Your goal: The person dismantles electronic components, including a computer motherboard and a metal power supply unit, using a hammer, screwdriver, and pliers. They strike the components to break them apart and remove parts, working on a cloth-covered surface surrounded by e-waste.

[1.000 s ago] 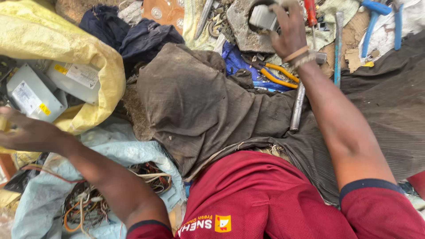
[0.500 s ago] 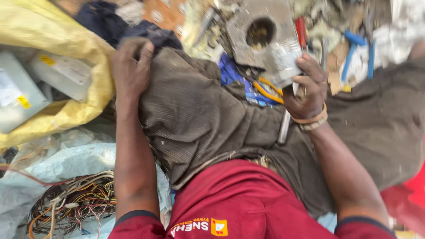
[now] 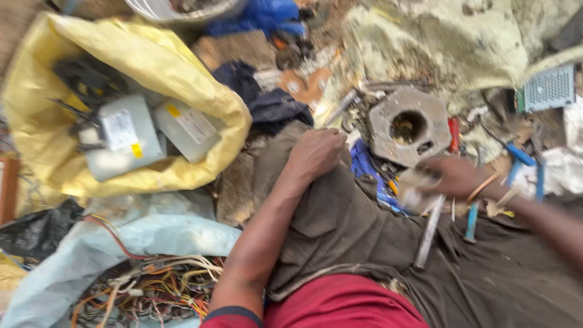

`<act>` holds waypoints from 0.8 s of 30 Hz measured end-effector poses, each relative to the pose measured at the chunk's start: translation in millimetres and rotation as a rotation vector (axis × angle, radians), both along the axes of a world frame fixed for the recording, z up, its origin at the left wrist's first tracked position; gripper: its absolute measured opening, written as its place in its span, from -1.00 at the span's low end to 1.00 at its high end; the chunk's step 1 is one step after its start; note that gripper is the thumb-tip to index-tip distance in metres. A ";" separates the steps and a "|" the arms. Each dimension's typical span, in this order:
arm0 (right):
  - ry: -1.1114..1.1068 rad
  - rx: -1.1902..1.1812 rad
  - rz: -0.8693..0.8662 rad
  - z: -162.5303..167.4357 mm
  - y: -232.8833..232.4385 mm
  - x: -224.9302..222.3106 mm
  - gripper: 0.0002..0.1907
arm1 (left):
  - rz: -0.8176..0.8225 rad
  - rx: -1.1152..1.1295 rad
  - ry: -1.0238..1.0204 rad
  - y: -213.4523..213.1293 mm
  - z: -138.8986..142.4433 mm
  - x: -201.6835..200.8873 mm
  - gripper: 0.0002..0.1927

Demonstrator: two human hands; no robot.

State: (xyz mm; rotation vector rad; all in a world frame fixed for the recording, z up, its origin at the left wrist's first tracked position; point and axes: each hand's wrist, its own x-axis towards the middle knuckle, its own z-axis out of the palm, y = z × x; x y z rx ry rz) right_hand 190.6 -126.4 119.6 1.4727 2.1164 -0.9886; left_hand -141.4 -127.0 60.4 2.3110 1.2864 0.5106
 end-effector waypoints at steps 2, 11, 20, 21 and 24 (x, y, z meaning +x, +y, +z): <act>-0.118 0.197 -0.025 36.5 83.8 1.4 -0.30 | 0.096 -0.011 -0.054 1.4 1.8 -5.5 -0.85; 0.237 0.703 0.194 130.9 111.8 -113.5 -0.42 | 0.140 -0.075 -0.080 6.3 14.7 -1.6 -0.80; 0.101 -0.005 0.303 -81.0 -104.5 -23.5 -0.52 | 0.058 -0.017 -0.020 -4.1 14.1 -2.1 -0.72; 0.105 -0.029 0.244 -96.6 -121.5 -1.1 -0.50 | 0.046 -0.051 0.034 -2.6 14.2 0.6 -0.69; 0.094 -0.067 0.067 -100.2 -169.2 43.6 -0.47 | -0.005 -0.131 0.138 2.8 14.4 8.7 -0.55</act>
